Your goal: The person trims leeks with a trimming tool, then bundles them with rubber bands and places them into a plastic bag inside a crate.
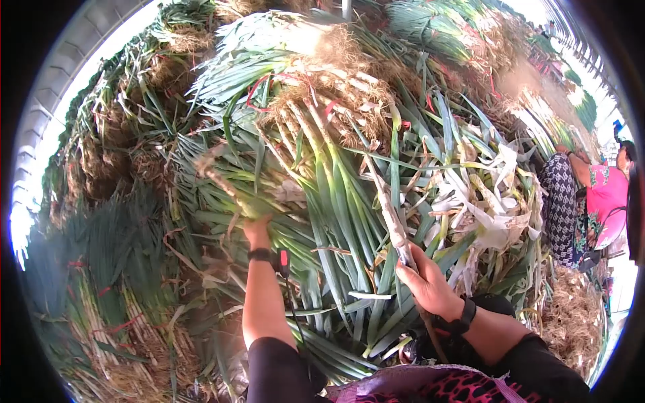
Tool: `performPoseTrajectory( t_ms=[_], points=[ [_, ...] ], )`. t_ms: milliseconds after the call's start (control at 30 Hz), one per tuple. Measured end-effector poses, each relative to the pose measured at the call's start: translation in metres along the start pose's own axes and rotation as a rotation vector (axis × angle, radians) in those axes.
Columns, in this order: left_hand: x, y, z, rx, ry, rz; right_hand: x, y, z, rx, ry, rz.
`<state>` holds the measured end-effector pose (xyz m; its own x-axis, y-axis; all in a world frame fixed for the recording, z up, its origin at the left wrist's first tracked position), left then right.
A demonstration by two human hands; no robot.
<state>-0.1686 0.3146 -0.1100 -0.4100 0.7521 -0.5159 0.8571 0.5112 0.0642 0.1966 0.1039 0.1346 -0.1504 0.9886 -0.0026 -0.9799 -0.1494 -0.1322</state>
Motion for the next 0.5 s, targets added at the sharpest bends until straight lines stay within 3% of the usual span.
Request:
performPoseTrajectory(
  t_ms=[67, 200, 267, 333, 433, 500],
  points=[
    [-0.052, -0.009, -0.037, -0.059, 0.146, 0.137, -0.002, 0.0, 0.003, 0.048, -0.036, -0.03],
    [-0.169, -0.045, -0.132, -0.044, 0.451, 0.054, -0.012, -0.011, 0.015, 0.08, -0.09, -0.06],
    [-0.227, -0.061, -0.198, -0.003, 0.646, -0.043, -0.018, -0.022, 0.035, 0.009, -0.168, -0.065],
    [-0.291, -0.074, -0.264, 0.306, 0.921, -0.259, -0.024, -0.032, 0.04, 0.107, -0.131, -0.106],
    [-0.362, -0.083, -0.324, 0.132, 0.886, -0.061, -0.028, -0.052, 0.03, 0.061, -0.184, -0.16],
    [-0.359, -0.118, -0.351, 0.054, 0.899, 0.102, -0.029, -0.068, 0.043, 0.035, -0.315, -0.248]
  ],
)
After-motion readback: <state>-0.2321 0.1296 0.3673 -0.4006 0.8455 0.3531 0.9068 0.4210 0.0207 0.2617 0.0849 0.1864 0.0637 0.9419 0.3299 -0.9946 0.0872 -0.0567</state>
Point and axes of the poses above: each hand's wrist, its own x-axis towards the middle knuckle, its own y-axis out of the palm, z = x × y, the point moved 7 cm from there along x, towards the middle knuckle, and after that the axes turned 12 degrees about -y, right-handed, at the moved point
